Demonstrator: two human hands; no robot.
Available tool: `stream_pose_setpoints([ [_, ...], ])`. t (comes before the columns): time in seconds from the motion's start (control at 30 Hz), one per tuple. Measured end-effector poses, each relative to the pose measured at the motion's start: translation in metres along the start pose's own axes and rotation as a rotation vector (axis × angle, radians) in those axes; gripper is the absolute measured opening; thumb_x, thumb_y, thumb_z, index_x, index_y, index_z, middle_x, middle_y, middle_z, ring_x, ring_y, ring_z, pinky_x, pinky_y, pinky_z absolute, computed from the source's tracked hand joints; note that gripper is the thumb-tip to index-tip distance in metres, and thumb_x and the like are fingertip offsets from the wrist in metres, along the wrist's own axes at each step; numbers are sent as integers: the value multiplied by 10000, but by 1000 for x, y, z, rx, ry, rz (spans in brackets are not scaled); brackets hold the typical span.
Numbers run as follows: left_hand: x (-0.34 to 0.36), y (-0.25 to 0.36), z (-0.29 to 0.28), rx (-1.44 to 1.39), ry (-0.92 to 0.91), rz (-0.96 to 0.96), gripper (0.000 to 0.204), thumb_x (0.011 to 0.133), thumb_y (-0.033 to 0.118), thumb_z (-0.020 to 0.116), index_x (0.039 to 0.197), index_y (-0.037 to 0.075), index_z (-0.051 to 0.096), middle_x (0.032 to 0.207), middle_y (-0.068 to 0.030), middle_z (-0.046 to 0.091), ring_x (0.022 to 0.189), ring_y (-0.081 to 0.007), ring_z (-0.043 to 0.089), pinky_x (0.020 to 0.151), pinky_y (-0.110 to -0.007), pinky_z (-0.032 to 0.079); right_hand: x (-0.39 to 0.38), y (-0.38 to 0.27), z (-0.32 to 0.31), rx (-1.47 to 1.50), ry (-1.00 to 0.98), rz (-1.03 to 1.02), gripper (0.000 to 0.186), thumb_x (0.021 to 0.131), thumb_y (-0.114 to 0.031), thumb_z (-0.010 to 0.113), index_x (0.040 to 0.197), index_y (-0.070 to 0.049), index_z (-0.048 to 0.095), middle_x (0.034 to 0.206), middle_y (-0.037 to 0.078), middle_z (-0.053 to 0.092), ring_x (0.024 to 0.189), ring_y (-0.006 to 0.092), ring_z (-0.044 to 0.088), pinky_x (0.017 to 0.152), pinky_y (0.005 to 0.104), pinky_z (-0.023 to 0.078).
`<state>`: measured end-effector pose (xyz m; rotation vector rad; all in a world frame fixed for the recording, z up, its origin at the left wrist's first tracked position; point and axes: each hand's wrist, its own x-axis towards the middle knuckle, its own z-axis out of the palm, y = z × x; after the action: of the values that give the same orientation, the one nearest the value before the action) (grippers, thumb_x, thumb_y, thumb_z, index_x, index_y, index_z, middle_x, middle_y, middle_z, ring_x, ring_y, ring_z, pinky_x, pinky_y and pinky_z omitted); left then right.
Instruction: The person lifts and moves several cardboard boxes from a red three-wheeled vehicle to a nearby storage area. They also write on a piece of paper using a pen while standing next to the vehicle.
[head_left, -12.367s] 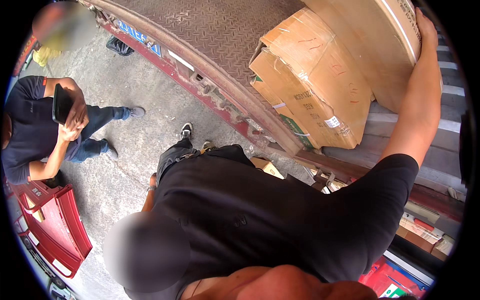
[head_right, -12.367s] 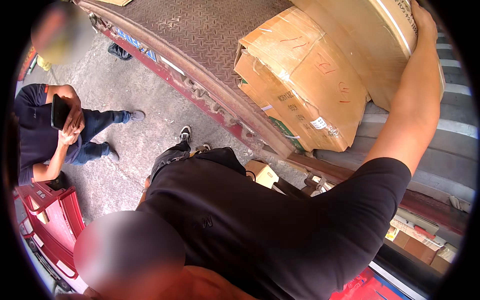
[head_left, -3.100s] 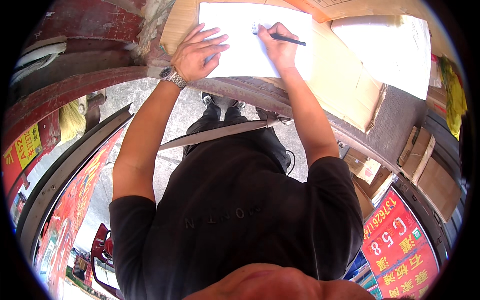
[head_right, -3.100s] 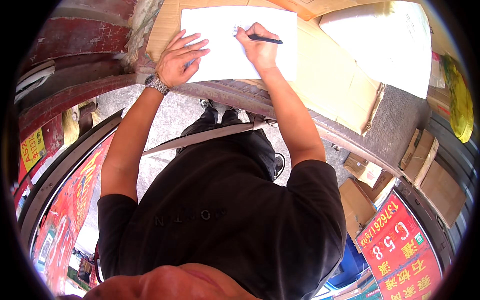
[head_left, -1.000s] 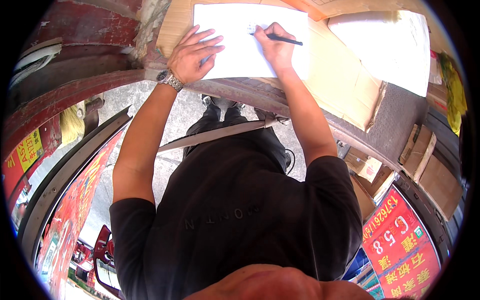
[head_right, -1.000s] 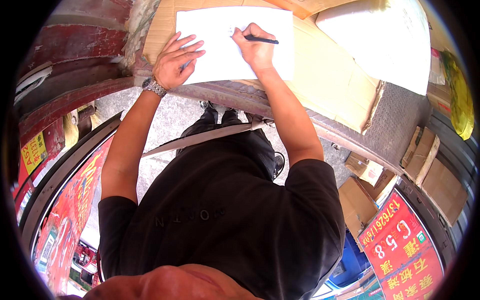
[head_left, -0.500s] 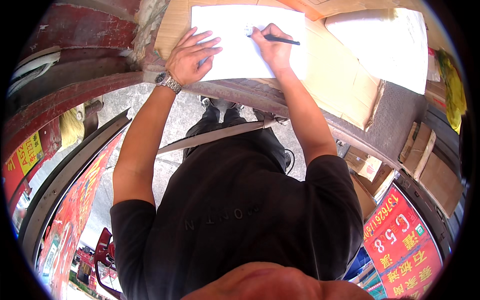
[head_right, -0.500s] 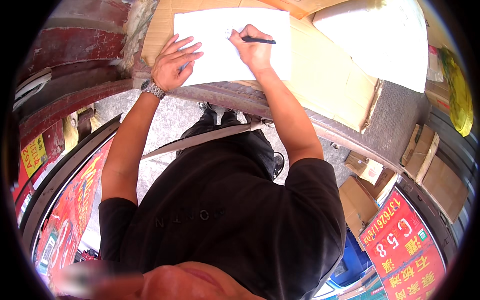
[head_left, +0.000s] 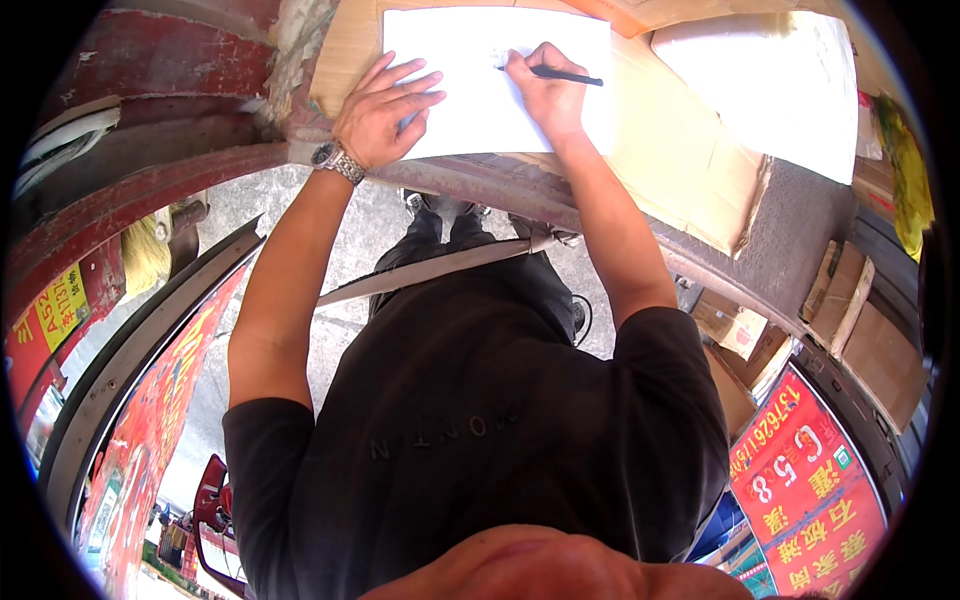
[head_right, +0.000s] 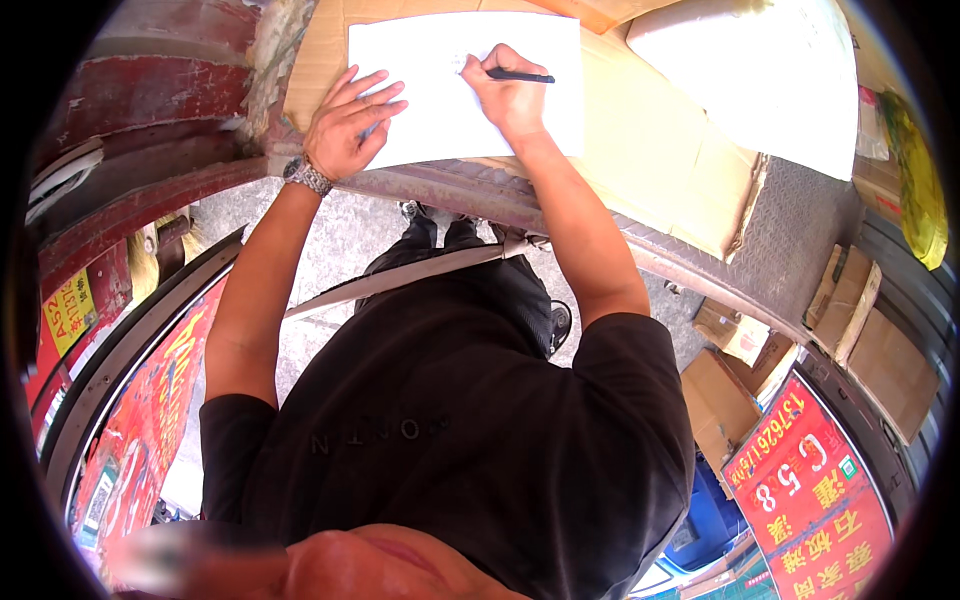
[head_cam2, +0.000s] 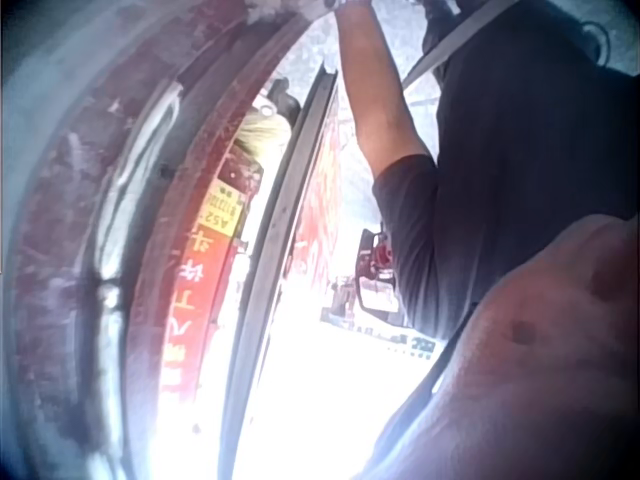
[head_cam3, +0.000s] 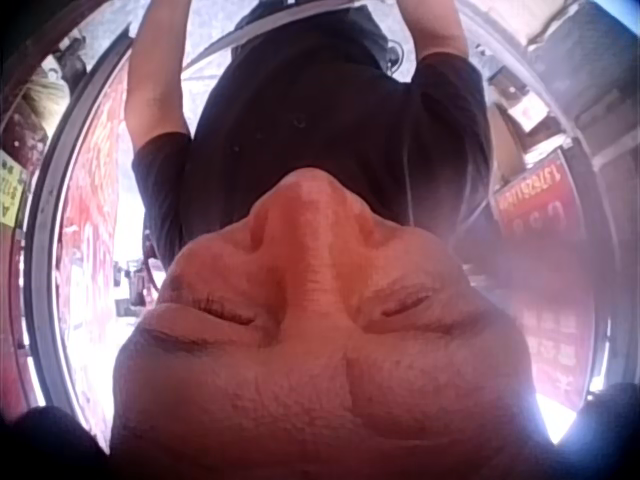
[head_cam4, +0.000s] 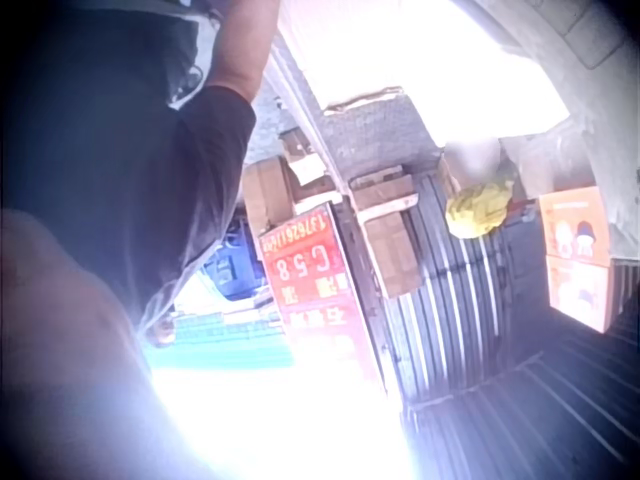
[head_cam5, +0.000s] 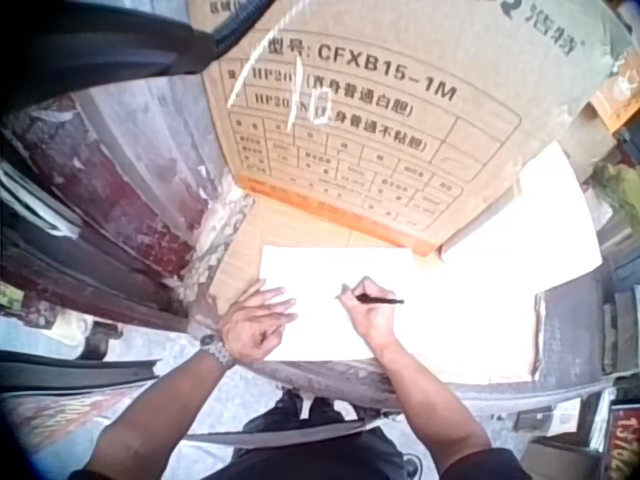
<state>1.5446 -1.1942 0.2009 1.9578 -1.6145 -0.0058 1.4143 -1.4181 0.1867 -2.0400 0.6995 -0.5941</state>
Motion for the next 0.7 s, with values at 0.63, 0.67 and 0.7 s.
stream_pose_setpoints([
  [0.63, 0, 5, -2, -19, -34, -40, 272, 844, 118, 624, 1080, 180, 744, 1228, -10, 684, 1270, -211, 550, 1156, -477, 323, 0, -4, -5, 15, 73, 39, 338, 791, -175, 770, 620, -36, 514, 552, 41, 555, 527, 111, 436, 546, 283, 457],
  [0.67, 2, 3, -1, -26, -25, -37, 266, 843, 121, 627, 1076, 178, 743, 1230, -7, 683, 1275, -212, 544, 1156, -480, 323, 3, -5, -5, 8, 85, 10, 337, 792, -179, 771, 621, -37, 517, 552, 42, 557, 525, 111, 436, 547, 282, 459],
  [0.7, -2, 4, -2, -17, -22, -31, 265, 844, 123, 628, 1076, 177, 742, 1232, -7, 682, 1277, -212, 542, 1156, -481, 322, -5, -5, -3, 4, 83, 3, 337, 793, -183, 772, 623, -38, 520, 553, 43, 558, 523, 111, 435, 548, 282, 460],
])
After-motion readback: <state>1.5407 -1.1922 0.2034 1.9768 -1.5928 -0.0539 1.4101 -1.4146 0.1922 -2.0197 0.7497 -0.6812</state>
